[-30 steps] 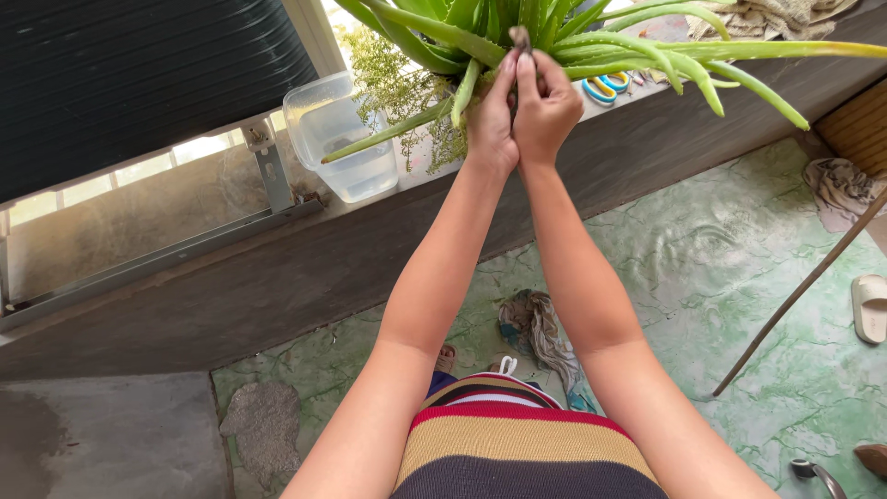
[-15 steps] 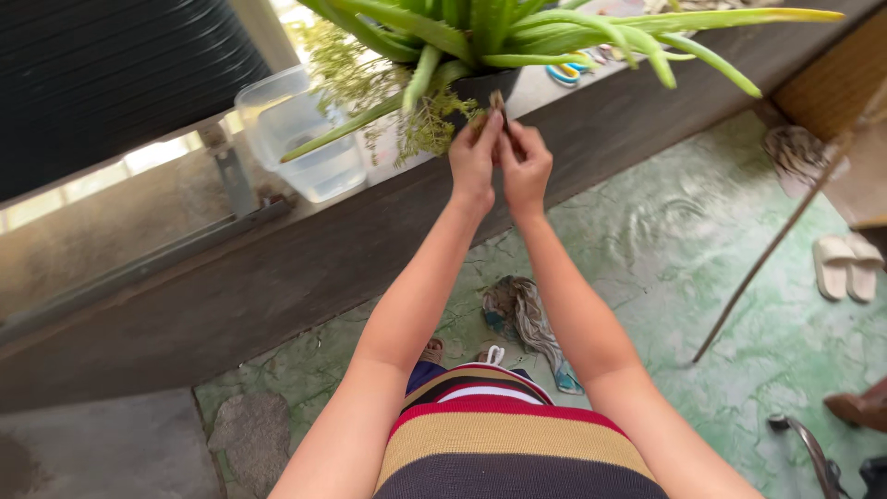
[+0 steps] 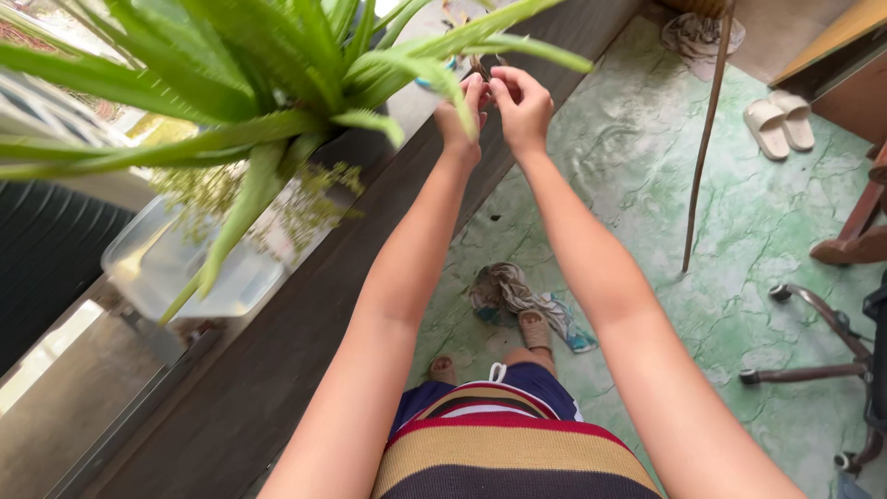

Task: The person removes dead leaves and debris from potted aloe vera and other plants by hand, placing the discarded material on the ledge.

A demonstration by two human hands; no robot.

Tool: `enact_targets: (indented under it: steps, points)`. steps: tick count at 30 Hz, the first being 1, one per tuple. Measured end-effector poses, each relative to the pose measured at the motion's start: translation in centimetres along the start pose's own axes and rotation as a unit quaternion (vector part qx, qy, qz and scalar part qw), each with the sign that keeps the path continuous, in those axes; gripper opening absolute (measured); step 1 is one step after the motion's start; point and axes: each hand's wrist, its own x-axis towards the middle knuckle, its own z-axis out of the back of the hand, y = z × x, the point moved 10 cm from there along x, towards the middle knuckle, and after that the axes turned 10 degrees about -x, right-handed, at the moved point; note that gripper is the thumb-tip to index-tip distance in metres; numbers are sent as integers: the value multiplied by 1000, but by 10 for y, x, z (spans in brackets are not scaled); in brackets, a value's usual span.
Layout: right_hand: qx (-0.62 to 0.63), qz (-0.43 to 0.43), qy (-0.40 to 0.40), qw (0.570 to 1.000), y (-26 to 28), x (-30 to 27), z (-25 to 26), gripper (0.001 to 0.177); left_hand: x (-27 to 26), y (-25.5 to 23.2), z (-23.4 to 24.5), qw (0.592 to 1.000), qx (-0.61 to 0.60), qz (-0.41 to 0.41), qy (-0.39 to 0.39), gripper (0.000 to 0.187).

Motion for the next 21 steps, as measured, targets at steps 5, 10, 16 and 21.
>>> enact_targets:
  steps: [5, 10, 16, 21]
  points:
    - [-83, 51, 45, 994, -30, 69, -10, 12, 67, 42, 5, 996, 46, 7, -76, 22]
    - [-90, 115, 97, 984, -57, 112, -32, 17, 131, 96, 32, 991, -41, -102, -81, 28]
    - [-116, 87, 178, 973, -93, 145, -65, 18, 157, 108, 54, 976, -31, -108, -188, 33]
    - [-140, 108, 217, 960, -108, 154, -100, 19, 145, 110, 61, 966, -47, 12, -252, 42]
